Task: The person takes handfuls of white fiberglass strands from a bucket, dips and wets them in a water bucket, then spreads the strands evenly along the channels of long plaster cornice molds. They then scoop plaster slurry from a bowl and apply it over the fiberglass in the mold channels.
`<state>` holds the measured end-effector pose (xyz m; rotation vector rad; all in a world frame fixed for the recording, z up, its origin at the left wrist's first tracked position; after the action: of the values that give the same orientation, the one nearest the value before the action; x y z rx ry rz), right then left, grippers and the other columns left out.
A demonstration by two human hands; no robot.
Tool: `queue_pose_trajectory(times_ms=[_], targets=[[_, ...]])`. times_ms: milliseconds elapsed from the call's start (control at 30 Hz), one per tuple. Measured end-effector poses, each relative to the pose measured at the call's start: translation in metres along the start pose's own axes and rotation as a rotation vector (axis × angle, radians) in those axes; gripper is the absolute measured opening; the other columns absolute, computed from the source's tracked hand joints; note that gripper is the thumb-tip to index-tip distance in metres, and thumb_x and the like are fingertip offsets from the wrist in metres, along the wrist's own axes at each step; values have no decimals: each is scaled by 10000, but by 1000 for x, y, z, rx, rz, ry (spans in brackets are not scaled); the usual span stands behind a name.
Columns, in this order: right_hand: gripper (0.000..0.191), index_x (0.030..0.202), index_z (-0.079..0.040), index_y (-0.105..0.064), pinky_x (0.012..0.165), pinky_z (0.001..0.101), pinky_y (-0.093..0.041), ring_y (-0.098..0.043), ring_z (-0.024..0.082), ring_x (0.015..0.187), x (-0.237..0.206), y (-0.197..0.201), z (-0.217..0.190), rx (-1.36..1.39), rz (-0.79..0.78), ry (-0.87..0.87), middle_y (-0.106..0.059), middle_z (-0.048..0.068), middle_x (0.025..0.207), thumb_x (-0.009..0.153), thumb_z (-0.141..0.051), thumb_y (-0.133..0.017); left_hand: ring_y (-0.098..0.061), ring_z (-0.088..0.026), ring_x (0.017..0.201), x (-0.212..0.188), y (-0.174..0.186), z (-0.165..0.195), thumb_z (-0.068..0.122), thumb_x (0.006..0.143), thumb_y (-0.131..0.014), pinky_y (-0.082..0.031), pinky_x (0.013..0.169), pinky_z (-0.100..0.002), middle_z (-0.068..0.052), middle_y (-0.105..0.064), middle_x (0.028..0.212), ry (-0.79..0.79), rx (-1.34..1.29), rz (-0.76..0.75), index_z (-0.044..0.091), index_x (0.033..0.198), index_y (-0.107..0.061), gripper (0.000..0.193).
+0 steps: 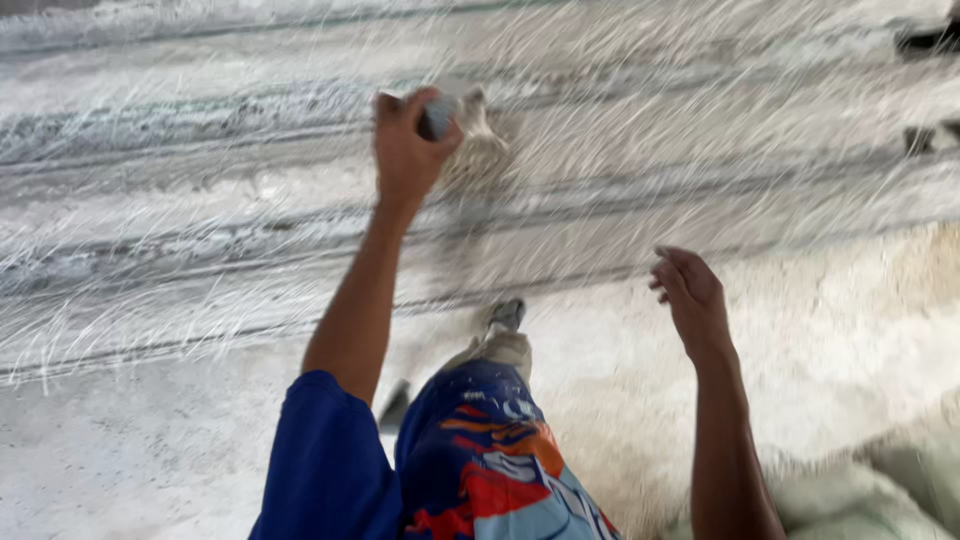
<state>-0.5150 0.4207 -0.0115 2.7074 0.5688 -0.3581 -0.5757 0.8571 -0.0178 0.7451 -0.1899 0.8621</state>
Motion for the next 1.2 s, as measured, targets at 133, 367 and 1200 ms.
queue_pose_trajectory(times_ms=[133, 367, 1200], targets=[[347, 1344, -20, -608, 720, 264, -498, -627, 105, 891, 41, 111, 13, 83, 38, -27, -667, 36, 1033, 1045, -193, -575, -610, -321, 833, 9, -91, 79, 205, 724, -887, -546, 718, -445, -154, -515, 1023, -4, -16, -20, 115, 1181, -722, 494], [334, 1329, -26, -616, 716, 265, -500, -625, 100, 882, 172, 278, 72, 44, -53, 33, -667, 35, 1024, 1045, -194, -568, -628, -321, 889, 2, -253, 196, 207, 748, -862, -567, 749, -445, -153, -516, 1071, -52, 10, 15, 119, 1193, -711, 478], [346, 1333, -34, -603, 711, 287, -508, -640, 120, 880, 306, 633, 148, 5, -144, 1, -680, 51, 1023, 1048, -214, -528, -586, -342, 1035, -16, -658, 488, 313, 699, -901, -600, 774, -459, -152, -497, 1138, -267, 212, -207, 173, 1208, -674, 575]])
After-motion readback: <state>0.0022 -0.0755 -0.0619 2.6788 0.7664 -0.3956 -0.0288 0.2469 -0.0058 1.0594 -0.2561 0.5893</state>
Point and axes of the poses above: each hand's wrist, its own x-axis towards the middle knuckle, its own y-axis out of the back of the hand, z = x × y, the point moved 2 cm from there along x, towards the middle knuckle
